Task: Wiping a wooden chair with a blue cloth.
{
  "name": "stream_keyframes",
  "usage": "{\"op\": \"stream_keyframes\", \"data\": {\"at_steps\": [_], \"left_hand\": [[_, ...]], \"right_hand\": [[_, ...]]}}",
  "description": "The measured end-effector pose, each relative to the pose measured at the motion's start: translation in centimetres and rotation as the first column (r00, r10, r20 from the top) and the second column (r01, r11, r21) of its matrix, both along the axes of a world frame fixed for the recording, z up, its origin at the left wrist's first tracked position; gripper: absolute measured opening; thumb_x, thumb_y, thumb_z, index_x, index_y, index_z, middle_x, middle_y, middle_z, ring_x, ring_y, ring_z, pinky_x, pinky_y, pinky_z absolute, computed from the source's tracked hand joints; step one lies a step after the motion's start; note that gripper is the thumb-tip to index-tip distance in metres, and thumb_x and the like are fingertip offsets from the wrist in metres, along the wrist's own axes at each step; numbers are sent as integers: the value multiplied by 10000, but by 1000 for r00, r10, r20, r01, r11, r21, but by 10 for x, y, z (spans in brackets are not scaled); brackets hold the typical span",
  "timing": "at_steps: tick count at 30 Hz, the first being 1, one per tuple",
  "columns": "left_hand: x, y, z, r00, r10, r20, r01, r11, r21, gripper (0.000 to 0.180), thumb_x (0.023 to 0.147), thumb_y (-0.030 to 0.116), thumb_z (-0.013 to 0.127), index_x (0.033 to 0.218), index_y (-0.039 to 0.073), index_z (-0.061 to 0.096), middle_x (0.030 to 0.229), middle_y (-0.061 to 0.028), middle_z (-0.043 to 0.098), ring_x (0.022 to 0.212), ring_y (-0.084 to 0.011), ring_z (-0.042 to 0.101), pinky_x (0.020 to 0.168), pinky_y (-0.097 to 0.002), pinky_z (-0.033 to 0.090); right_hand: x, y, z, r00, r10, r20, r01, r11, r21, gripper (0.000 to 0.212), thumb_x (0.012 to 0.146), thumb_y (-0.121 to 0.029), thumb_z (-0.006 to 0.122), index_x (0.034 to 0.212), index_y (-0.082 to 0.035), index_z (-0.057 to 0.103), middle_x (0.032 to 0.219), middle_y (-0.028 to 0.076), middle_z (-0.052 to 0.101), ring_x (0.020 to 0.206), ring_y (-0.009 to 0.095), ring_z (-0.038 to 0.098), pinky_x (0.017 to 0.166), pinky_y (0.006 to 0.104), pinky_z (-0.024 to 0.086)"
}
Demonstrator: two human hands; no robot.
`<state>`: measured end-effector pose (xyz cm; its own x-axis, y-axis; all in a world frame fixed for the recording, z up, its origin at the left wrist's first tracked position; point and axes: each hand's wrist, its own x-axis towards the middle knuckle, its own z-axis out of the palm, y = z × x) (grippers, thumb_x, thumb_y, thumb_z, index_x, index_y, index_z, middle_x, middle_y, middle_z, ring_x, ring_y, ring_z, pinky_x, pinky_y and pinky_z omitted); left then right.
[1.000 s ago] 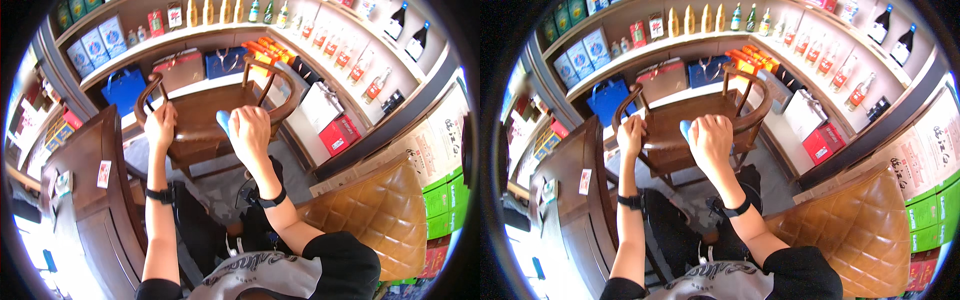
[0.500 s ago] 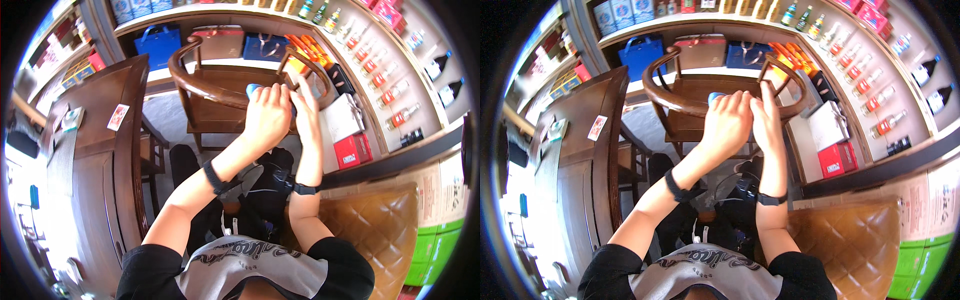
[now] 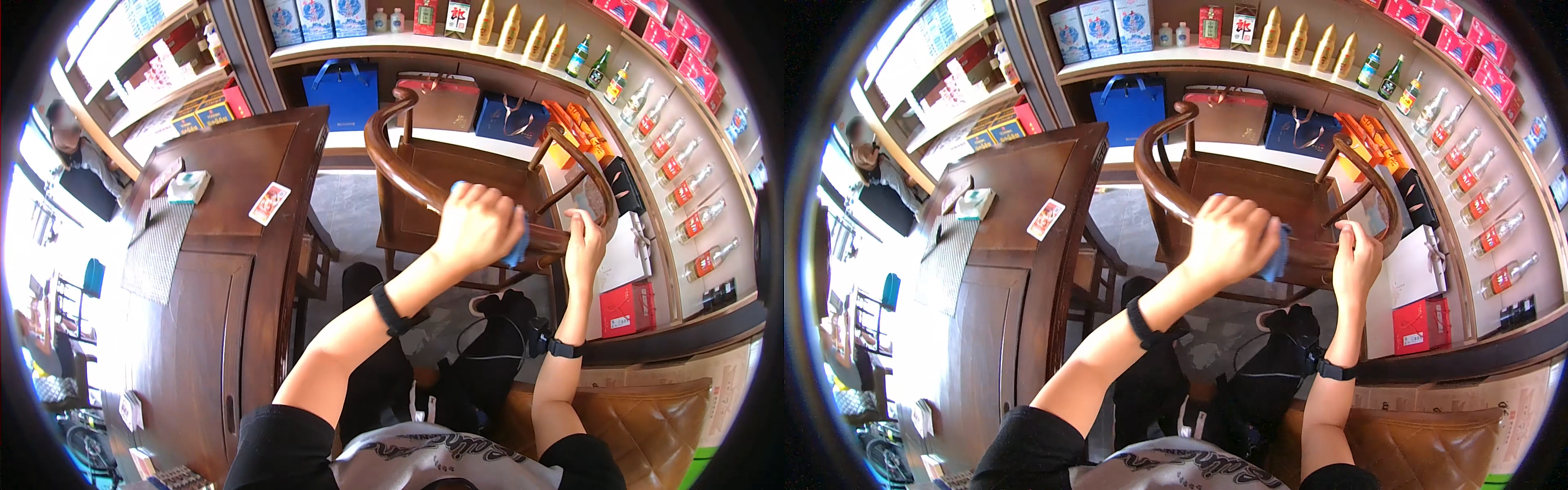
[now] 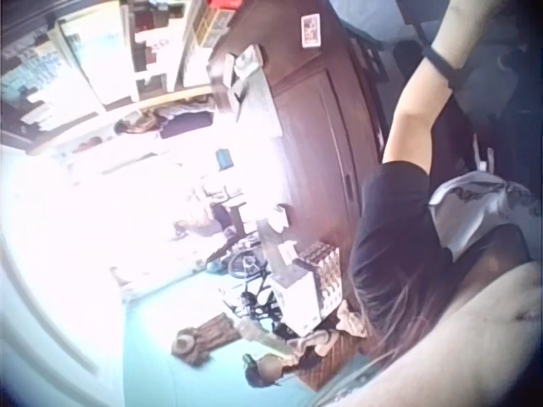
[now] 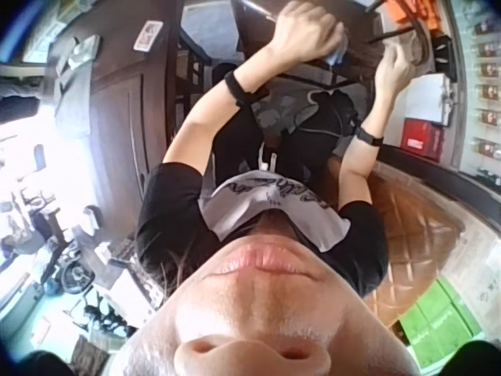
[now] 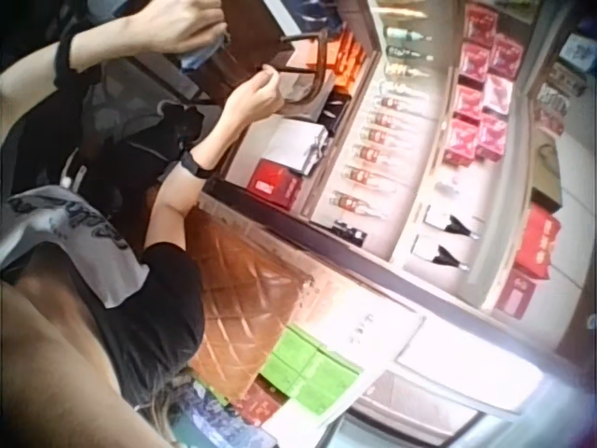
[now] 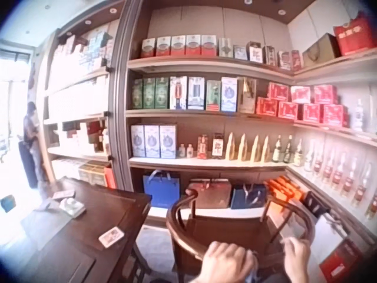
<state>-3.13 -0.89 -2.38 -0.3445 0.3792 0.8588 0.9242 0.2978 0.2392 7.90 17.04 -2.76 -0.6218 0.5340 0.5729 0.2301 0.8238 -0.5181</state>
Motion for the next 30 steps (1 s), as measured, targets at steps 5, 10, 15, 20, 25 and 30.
{"op": "stream_keyframes", "data": {"at_steps": [5, 10, 15, 20, 25, 30], "left_hand": [[-54, -48, -14, 991, -118, -63, 122, 990, 65, 116, 776, 155, 575, 719, 59, 606, 723, -64, 594, 698, -256, 556, 737, -369, 434], [-106, -76, -24, 981, -156, 117, 160, 987, -26, 200, 831, 168, 489, 775, 43, 635, 815, -88, 617, 808, -274, 558, 806, -388, 406], [-172, -94, -32, 901, -273, 337, 266, 962, 69, 346, 910, 230, 399, 805, -3, 634, 867, -129, 625, 867, -281, 538, 856, -377, 373], [-238, -91, -60, 779, -371, 505, 343, 927, 151, 386, 913, 228, 386, 828, -45, 645, 933, -144, 638, 958, -257, 565, 925, -345, 373], [-300, -88, -78, 766, -420, 488, 436, 896, 85, 307, 881, 175, 426, 849, -33, 649, 962, -163, 646, 988, -302, 583, 928, -376, 419], [-334, -63, -72, 523, -489, 698, 578, 806, 131, 379, 916, 216, 399, 882, -64, 654, 1028, -171, 632, 1057, -293, 547, 978, -368, 372]], "right_hand": [[2, -7, -7, 994, -100, -35, 100, 995, 8, 221, 909, -196, 472, 906, -92, 667, 804, 97, 639, 855, 288, 542, 807, 393, 420], [3, -10, -8, 990, -123, -72, 124, 992, 17, 229, 917, -196, 465, 895, -80, 662, 711, 65, 606, 823, 258, 526, 787, 382, 416], [3, -16, -5, 985, -87, -148, 92, 995, 32, 246, 914, -180, 447, 867, -62, 658, 601, 51, 570, 780, 233, 504, 763, 362, 406], [7, -17, -6, 980, -69, -186, 63, 997, -37, 234, 896, -126, 430, 811, -33, 628, 564, 40, 543, 750, 211, 484, 751, 342, 389], [8, -19, -4, 984, -27, -176, 34, 999, 38, 287, 908, -168, 412, 778, 3, 602, 561, 54, 544, 779, 217, 478, 766, 347, 378], [15, -19, -4, 983, -18, -181, 21, 1000, 12, 349, 929, -213, 388, 734, 10, 571, 572, 62, 545, 768, 217, 460, 723, 341, 369]]}}
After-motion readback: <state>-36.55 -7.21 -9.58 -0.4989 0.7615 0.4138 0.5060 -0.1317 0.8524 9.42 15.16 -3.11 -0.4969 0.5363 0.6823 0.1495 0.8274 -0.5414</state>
